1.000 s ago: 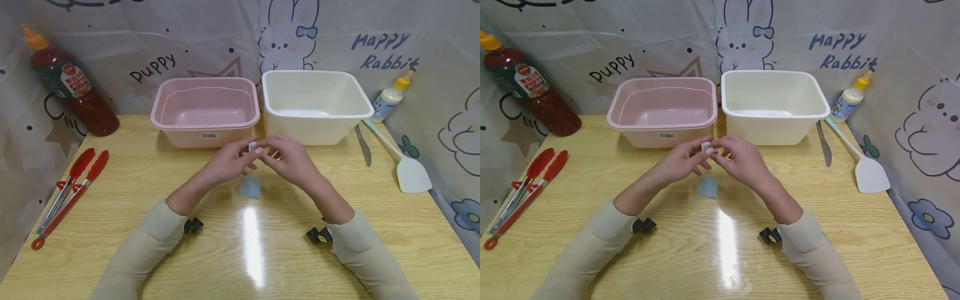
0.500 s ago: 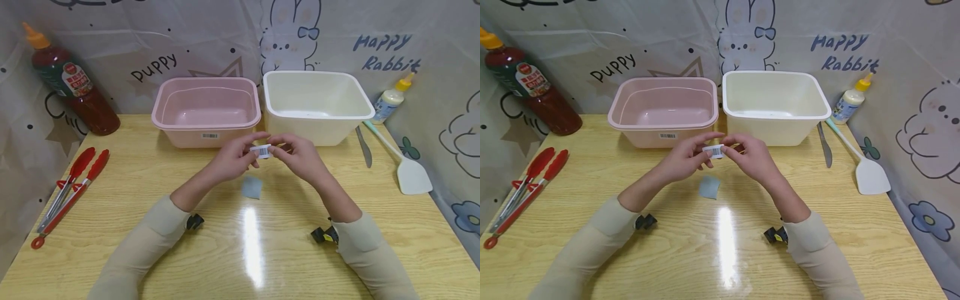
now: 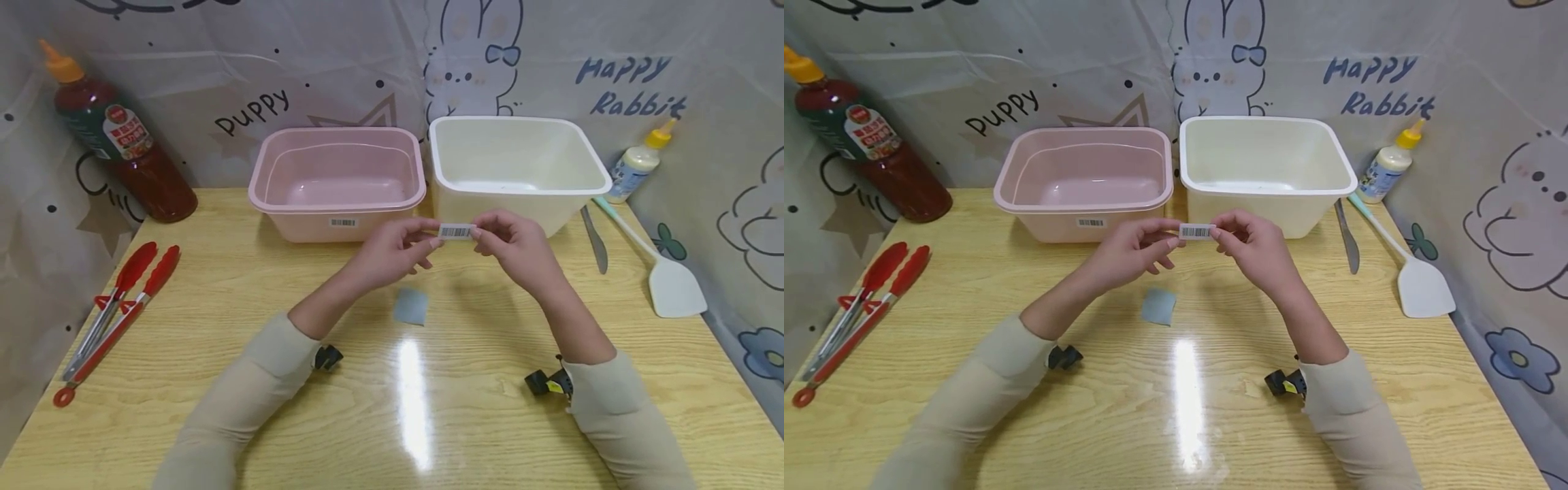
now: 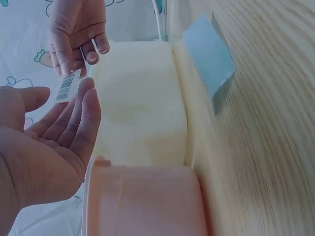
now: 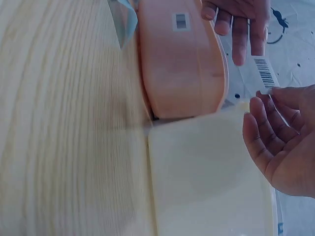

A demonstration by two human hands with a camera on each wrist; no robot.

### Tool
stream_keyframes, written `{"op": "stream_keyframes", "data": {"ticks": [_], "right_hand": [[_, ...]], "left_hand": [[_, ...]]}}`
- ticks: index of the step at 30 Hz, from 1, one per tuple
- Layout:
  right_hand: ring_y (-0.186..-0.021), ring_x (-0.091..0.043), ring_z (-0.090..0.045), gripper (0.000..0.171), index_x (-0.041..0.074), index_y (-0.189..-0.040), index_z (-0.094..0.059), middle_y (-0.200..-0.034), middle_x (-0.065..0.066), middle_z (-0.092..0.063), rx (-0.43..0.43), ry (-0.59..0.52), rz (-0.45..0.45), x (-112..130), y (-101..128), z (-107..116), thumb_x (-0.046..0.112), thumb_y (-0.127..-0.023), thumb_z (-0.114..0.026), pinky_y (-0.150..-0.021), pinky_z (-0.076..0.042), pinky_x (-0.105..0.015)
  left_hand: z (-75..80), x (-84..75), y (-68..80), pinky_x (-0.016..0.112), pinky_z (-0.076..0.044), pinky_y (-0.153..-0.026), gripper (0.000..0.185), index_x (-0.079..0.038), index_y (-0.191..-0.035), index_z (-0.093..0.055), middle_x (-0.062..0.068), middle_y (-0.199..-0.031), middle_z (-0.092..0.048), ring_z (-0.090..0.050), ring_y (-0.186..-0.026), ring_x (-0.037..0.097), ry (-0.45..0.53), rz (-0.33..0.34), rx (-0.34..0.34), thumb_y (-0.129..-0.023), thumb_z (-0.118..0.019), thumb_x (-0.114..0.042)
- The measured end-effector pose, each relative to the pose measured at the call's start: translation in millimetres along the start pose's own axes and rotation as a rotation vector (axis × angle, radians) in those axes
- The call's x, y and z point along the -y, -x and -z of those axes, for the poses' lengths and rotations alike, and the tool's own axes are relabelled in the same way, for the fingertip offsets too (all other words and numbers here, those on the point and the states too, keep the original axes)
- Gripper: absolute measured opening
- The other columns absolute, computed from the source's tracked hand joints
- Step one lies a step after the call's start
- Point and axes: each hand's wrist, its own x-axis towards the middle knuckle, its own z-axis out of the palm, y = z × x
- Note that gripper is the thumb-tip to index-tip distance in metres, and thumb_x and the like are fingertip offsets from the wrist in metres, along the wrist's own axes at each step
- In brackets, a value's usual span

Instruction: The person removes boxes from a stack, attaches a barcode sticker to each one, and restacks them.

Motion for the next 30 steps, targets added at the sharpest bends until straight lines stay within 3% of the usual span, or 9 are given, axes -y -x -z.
{"op": "stream_keyframes", "data": {"ticks": [6, 14, 19, 25, 30], "right_hand": [[-0.083, -0.003, -0.068, 0.028, 0.000, -0.121, -0.067, -0.112, -0.018, -0.070, -0.041, -0.035, -0.012, -8.3, -0.2, 8.9, 0.020, -0.102, -0.062, -0.074, -0.057, -0.016], [-0.081, -0.002, -0.067, 0.042, 0.009, -0.127, -0.068, -0.116, -0.012, -0.071, -0.099, 0.042, -0.093, -18.5, 4.9, 22.4, 0.041, -0.101, -0.062, -0.075, -0.056, -0.015], [-0.081, -0.001, -0.066, 0.045, 0.008, -0.131, -0.066, -0.118, -0.016, -0.069, -0.093, 0.063, -0.111, -23.6, 6.4, 29.6, 0.042, -0.102, -0.060, -0.074, -0.056, -0.015], [-0.080, -0.001, -0.065, 0.047, 0.010, -0.136, -0.063, -0.119, -0.016, -0.069, -0.083, 0.101, -0.127, -31.4, 7.7, 36.3, 0.042, -0.104, -0.055, -0.073, -0.056, -0.015], [-0.079, 0.001, -0.066, 0.051, 0.009, -0.143, -0.058, -0.122, -0.019, -0.068, -0.063, 0.123, -0.140, -35.4, 9.1, 44.9, 0.043, -0.105, -0.052, -0.073, -0.055, -0.014]], "left_hand": [[-9.7, -1.7, -6.1, 0.032, -0.060, -0.070, 0.035, -0.018, -0.137, -0.063, 0.005, -0.122, -0.071, -0.073, -0.083, 0.017, -0.009, -0.004, 0.011, -0.103, -0.061, -0.025], [-21.4, -5.2, -17.6, 0.026, -0.054, -0.059, 0.044, -0.027, -0.148, -0.053, 0.004, -0.125, -0.072, -0.074, -0.083, 0.014, -0.049, 0.002, 0.059, -0.104, -0.058, -0.029], [-27.9, -2.3, -29.6, 0.025, -0.051, -0.055, 0.049, -0.028, -0.152, -0.047, 0.005, -0.122, -0.071, -0.075, -0.089, 0.022, -0.039, 0.009, 0.086, -0.104, -0.057, -0.030], [-39.1, 3.7, -43.1, 0.029, -0.057, -0.061, 0.053, -0.022, -0.155, -0.043, 0.013, -0.124, -0.071, -0.075, -0.092, 0.034, -0.008, -0.005, 0.105, -0.104, -0.057, -0.029], [-48.4, 3.4, -53.7, 0.044, -0.062, -0.073, 0.057, -0.021, -0.157, -0.040, 0.016, -0.125, -0.071, -0.075, -0.091, 0.037, 0.027, 0.016, 0.122, -0.103, -0.059, -0.028]]}}
